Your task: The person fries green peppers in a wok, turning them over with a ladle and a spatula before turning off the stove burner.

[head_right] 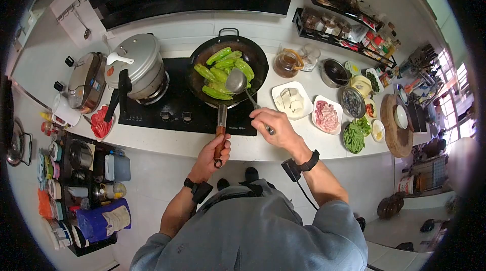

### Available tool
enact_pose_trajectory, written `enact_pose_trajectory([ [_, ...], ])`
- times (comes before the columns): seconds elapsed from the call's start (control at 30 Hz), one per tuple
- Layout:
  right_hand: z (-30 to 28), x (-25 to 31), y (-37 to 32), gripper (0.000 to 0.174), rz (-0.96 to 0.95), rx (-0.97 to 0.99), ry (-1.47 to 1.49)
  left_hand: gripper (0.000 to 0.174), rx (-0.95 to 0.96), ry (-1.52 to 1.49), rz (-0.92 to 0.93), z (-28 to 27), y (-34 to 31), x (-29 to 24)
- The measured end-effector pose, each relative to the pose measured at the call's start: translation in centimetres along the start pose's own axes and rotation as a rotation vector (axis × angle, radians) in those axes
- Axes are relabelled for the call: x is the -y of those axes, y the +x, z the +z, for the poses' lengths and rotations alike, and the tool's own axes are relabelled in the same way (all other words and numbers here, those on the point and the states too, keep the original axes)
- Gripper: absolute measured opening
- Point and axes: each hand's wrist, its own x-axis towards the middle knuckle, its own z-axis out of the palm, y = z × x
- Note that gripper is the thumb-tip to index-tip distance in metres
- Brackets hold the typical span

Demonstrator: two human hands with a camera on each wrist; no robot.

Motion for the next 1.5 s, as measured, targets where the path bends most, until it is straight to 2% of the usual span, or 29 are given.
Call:
enact_pose_trajectory([
  [0.13, 0.4, -0.7, 0.5, 0.01, 0.015, -0.118, 0.073, 0.026, -0.002, 0.023, -0.007, 0.3, -0.2, -0.1],
  [0.2, 1.2, -0.9, 0.9, 0.016, 0.098, -0.192, 0.289, 0.025, -0.008, 0.034, -0.004, 0.5, -0.4, -0.2],
  [0.23, 1.7, -1.0, 1.0, 0.016, 0.098, -0.192, 0.293, 0.025, -0.014, 0.045, 0.002, 0.6, -0.5, -0.2],
  [0.3, 2.5, -1.4, 1.2, 0.022, 0.271, -0.247, 0.612, 0.024, -0.021, 0.057, 0.011, 0.6, -0.3, -0.3],
  [0.4, 2.9, -1.9, 1.2, 0.026, 0.302, -0.195, 0.628, 0.024, -0.043, 0.051, 0.017, 0.1, 0.0, -0.1],
  [0.47, 3.0, -2.2, 1.6, 0.026, 0.31, -0.189, 0.598, 0.024, 0.013, 0.024, 0.026, -0.3, 0.0, -0.1],
  [0.63, 2.4, -2.4, 2.6, 0.026, 0.314, -0.215, 0.586, 0.023, 0.006, 0.031, 0.016, -0.1, -0.1, -0.4],
  [0.73, 2.4, -2.6, 2.1, 0.025, 0.252, -0.142, 0.449, 0.023, 0.0, 0.029, 0.012, 0.1, -0.3, -0.3],
  [0.9, 2.4, -3.8, 2.2, 0.024, 0.301, -0.208, 0.595, 0.024, 0.006, 0.04, 0.011, 0.1, 0.0, -0.2],
  [0.97, 2.1, -3.6, 2.3, 0.024, 0.313, -0.226, 0.619, 0.022, -0.095, 0.08, 0.024, 0.9, -0.3, -0.2],
  [1.1, 2.1, -3.1, 3.3, 0.023, 0.278, -0.28, 0.664, 0.022, -0.056, 0.091, 0.009, 0.9, -0.7, -0.3],
  [1.27, 3.7, -5.0, 4.5, 0.024, 0.235, -0.236, 0.582, 0.022, -0.068, 0.066, 0.018, 1.1, -0.7, -0.3],
  [1.43, 4.6, -3.7, 5.6, 0.025, 0.193, -0.203, 0.445, 0.022, -0.055, 0.057, 0.018, 0.2, -0.3, -0.1],
  [1.5, 5.5, -3.6, 7.0, 0.026, 0.205, -0.307, 0.607, 0.022, -0.055, 0.047, 0.027, 0.1, 0.0, 0.0],
])
